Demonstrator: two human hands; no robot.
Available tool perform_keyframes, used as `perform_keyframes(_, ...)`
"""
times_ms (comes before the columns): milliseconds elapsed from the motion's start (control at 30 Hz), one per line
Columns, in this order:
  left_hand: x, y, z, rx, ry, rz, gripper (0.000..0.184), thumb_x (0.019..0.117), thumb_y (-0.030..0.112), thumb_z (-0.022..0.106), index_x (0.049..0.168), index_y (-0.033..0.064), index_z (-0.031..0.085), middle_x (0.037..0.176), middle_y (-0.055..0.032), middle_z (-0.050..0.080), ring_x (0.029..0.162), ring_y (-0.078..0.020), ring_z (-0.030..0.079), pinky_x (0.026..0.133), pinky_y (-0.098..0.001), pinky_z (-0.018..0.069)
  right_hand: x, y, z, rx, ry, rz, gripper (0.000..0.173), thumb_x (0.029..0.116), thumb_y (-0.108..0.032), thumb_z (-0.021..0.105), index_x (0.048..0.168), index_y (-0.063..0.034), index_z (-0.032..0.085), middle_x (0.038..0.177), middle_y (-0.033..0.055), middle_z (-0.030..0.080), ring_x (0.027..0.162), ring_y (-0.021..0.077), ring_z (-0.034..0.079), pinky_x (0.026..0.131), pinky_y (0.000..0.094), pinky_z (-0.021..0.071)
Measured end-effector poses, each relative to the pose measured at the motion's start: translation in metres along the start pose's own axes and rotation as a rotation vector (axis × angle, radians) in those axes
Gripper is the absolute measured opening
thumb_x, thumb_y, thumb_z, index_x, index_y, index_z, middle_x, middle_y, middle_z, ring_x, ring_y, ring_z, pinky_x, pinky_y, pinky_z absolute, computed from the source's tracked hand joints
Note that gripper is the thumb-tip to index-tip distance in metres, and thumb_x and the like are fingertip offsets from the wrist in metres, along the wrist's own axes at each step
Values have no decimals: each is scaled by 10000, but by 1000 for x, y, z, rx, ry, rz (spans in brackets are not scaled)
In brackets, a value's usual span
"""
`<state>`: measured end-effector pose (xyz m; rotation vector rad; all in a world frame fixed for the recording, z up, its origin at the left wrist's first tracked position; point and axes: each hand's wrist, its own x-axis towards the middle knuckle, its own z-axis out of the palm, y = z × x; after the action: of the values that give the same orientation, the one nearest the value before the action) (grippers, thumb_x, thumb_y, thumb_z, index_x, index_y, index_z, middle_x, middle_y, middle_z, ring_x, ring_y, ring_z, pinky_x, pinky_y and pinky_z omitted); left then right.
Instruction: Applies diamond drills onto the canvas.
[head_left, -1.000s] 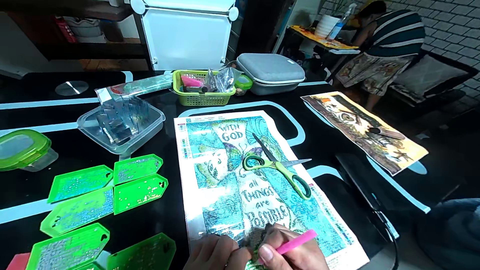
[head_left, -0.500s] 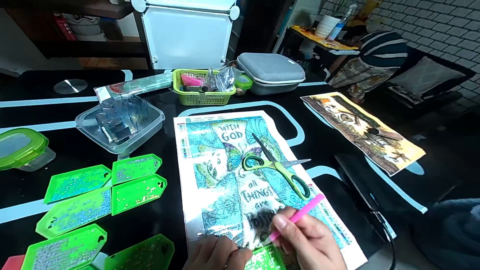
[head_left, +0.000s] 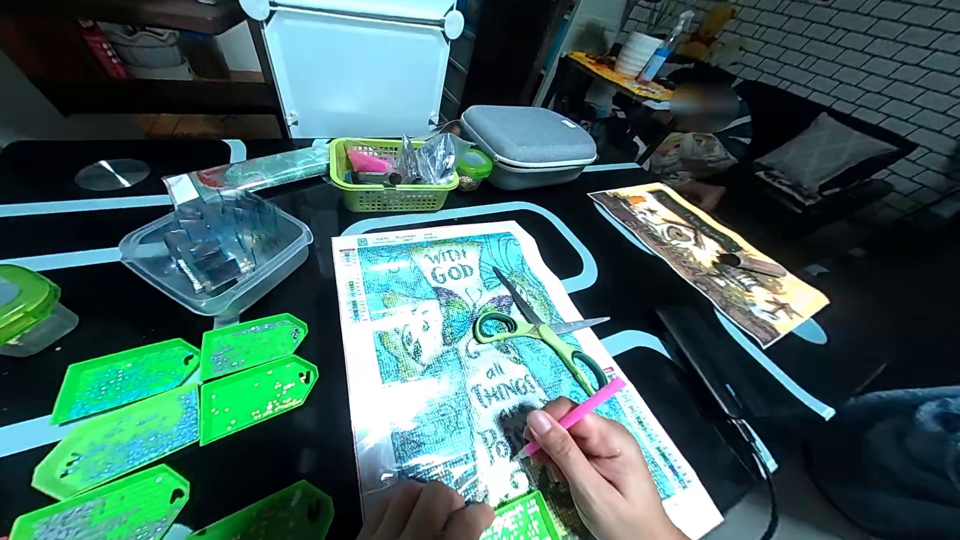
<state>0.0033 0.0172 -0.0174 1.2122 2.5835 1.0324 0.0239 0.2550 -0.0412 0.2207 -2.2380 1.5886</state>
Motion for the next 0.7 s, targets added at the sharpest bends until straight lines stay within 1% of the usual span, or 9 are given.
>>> perform_keyframes(100, 0, 0, 0, 4, -3, -2, 461, 842, 429, 805, 1170, 109, 756, 1020, -127, 716, 952, -314, 664, 845, -429, 530, 0, 1, 0, -44, -23, -29, 277, 1097, -220, 510, 900, -62, 624, 722, -37, 617, 638, -48, 578, 569, 109, 476)
perform_keyframes(267, -1, 0, -1, -1, -2, -2, 455, 845, 430, 803, 1166, 111, 758, 1024, -129, 717, 952, -312, 666, 845, -425, 530, -2, 0, 0, -242, -44, -136, 299, 1098, -253, 507, 925, -38, 621, 737, 23, 615, 648, -6, 586, 599, 130, 493)
perform_keyframes(367, 0, 0, -1, -3, -3, -3, 456, 846, 428, 802, 1166, 107, 757, 1024, -131, 716, 960, -314, 667, 852, -425, 531, -3, -4, -1, -338, -73, -169, 301, 1097, -273, 504, 945, -50, 637, 768, 40, 626, 688, 41, 598, 657, 167, 501)
perform_keyframes(433, 0, 0, -2, 1, -8, -4, 457, 848, 433, 799, 1168, 109, 757, 1022, -128, 715, 962, -312, 666, 851, -425, 532, -2, -5, -4, -288, -81, -141, 295, 1094, -265, 515, 947, -48, 650, 773, 31, 643, 696, 28, 604, 659, 162, 502)
perform_keyframes(500, 0, 1, -2, -2, -4, 0, 458, 847, 434, 801, 1164, 108, 757, 1022, -127, 715, 963, -312, 665, 858, -427, 533, -3, -9, -5, -149, -57, -89, 278, 1098, -246, 512, 946, -54, 644, 770, 2, 647, 682, -15, 607, 623, 137, 510)
perform_keyframes(567, 0, 0, -1, -8, 5, -2, 451, 840, 424, 806, 1159, 108, 760, 1022, -127, 717, 964, -314, 665, 863, -432, 530, -7, -20, -2, -48, -56, -40, 264, 1101, -237, 503, 952, -66, 637, 779, -8, 657, 695, -26, 619, 632, 143, 523)
perform_keyframes(633, -1, 0, -1, -8, 3, -5, 449, 842, 425, 804, 1159, 111, 759, 1029, -127, 716, 973, -315, 666, 866, -438, 530, -14, -30, 5, -12, -103, -22, 272, 1096, -232, 514, 933, -52, 636, 780, 22, 658, 728, 10, 643, 681, 178, 543)
perform_keyframes(667, -1, 0, -1, -9, 3, -5, 446, 843, 424, 804, 1157, 110, 760, 1031, -130, 716, 975, -317, 666, 866, -441, 529, -17, -31, 8, -20, -130, -37, 283, 1092, -226, 522, 914, -38, 638, 772, 47, 654, 747, 47, 648, 722, 205, 538)
perform_keyframes(700, -1, 0, -1, -10, 7, -3, 440, 843, 420, 804, 1145, 104, 759, 1031, -136, 716, 975, -322, 668, 865, -446, 530, -18, -31, 11, -42, -155, -62, 291, 1088, -217, 527, 896, -27, 637, 759, 70, 645, 758, 82, 639, 759, 228, 513)
